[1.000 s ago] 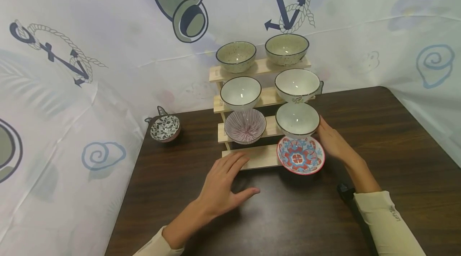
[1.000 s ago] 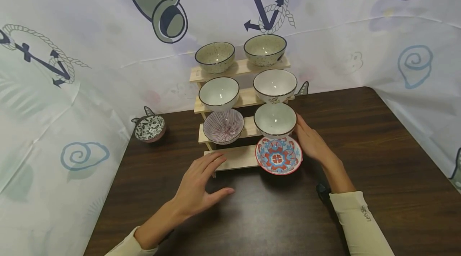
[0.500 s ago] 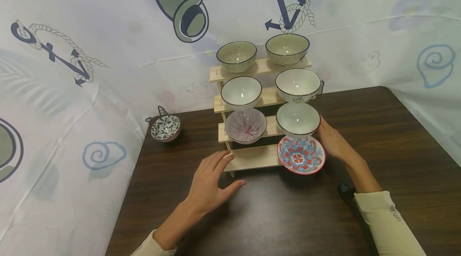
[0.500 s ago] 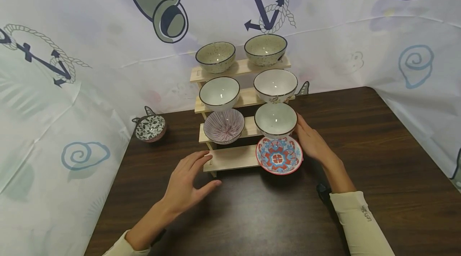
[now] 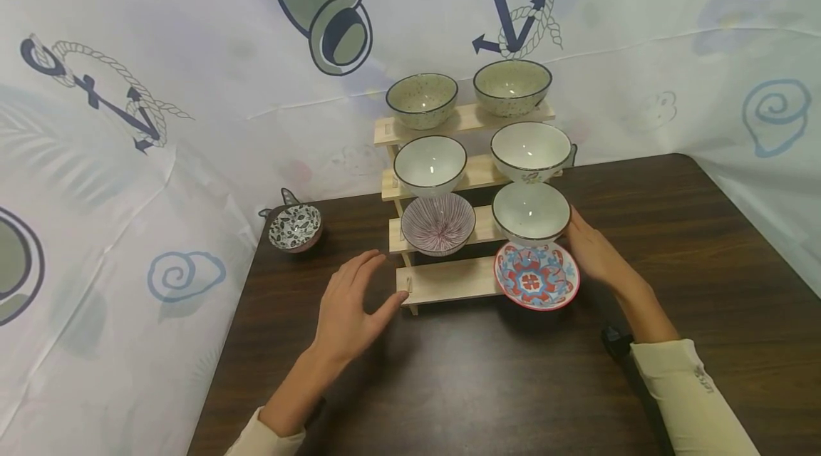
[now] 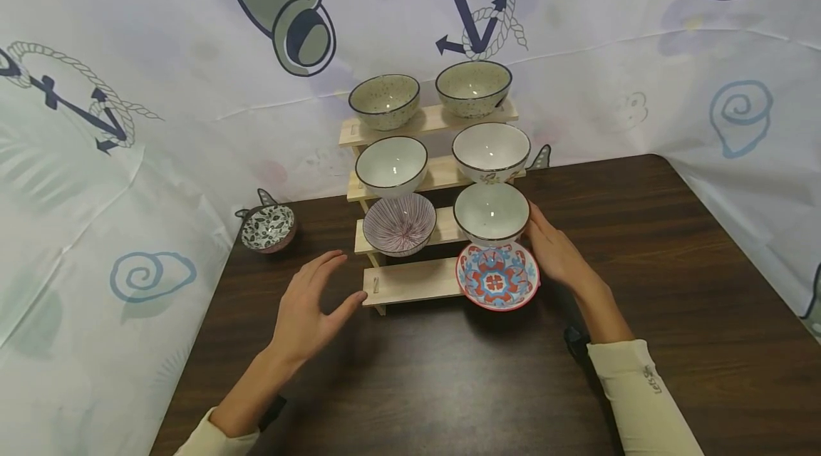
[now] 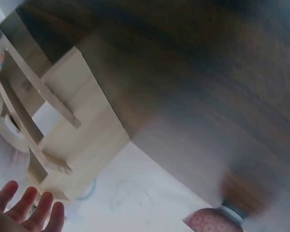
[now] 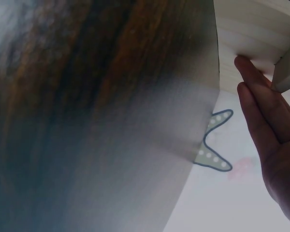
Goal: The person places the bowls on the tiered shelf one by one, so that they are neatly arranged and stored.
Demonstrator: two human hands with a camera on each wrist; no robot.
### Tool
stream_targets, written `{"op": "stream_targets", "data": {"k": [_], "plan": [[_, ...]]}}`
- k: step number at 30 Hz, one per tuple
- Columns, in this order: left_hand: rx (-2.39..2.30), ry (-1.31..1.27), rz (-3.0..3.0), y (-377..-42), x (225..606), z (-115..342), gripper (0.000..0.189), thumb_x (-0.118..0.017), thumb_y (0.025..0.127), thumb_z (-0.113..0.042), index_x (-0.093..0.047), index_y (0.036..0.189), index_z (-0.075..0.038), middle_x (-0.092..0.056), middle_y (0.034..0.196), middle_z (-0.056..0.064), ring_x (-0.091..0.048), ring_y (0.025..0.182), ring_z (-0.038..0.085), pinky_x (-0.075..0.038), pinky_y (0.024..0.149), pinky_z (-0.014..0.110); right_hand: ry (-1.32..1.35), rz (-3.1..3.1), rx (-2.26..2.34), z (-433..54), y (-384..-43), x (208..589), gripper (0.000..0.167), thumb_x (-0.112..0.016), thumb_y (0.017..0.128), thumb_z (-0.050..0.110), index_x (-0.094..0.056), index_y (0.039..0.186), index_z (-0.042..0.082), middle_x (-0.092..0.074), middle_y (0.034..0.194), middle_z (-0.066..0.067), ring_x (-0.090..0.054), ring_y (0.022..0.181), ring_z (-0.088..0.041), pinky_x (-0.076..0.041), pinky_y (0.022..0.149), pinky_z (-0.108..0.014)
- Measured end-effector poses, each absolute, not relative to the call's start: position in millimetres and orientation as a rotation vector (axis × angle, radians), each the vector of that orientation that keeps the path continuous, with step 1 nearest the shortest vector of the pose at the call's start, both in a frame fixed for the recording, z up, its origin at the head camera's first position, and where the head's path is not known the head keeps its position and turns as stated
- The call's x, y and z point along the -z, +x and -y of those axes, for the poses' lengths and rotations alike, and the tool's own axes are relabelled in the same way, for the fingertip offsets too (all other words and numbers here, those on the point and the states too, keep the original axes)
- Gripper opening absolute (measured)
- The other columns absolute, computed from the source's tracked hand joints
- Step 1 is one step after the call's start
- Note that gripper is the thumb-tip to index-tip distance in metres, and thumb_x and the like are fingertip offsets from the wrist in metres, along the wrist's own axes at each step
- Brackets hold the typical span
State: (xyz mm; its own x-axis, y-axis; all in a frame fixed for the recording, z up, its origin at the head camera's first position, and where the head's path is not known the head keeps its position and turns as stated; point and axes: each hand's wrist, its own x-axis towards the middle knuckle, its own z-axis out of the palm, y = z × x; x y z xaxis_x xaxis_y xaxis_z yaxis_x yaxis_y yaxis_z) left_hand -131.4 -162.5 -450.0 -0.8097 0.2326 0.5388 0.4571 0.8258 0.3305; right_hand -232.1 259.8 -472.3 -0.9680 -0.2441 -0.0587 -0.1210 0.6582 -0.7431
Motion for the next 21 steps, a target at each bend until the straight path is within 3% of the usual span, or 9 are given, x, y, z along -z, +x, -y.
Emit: {"op": "stream_targets", "data": {"k": [7, 21], "plan": [[0.631, -0.434, 2.526, -140.6, 444.7, 173.2, 0.063, -0.080, 0.087, -0.043, -0.062, 0.139, -0.011, -0.060, 0.144, 0.011, -0.055, 0.135, 0.033, -0.044, 0.109, 0.059, -0.321, -2.727, 1.196, -259.1, -232.2, 471.1, 0.070, -0.013, 0.111, 0.053, 0.003, 0.167, 0.014, -0.011, 0.172, -0.022, -0.022, 0.153, -0.053, -0.021, 0.120, -0.072], [0.632, -0.284, 2.580, -164.6, 450.0, 198.4, 0.066, -0.078, 0.090, -0.046, -0.060, 0.142, -0.009, -0.055, 0.150, 0.014, -0.049, 0.140, 0.036, -0.037, 0.115, 0.060, -0.306, -2.694, 1.240, -261.0, -232.4, 472.1, 0.070, -0.014, 0.110, 0.056, 0.004, 0.168, 0.020, -0.008, 0.174, -0.016, -0.015, 0.157, -0.048, -0.016, 0.121, -0.072]]}}
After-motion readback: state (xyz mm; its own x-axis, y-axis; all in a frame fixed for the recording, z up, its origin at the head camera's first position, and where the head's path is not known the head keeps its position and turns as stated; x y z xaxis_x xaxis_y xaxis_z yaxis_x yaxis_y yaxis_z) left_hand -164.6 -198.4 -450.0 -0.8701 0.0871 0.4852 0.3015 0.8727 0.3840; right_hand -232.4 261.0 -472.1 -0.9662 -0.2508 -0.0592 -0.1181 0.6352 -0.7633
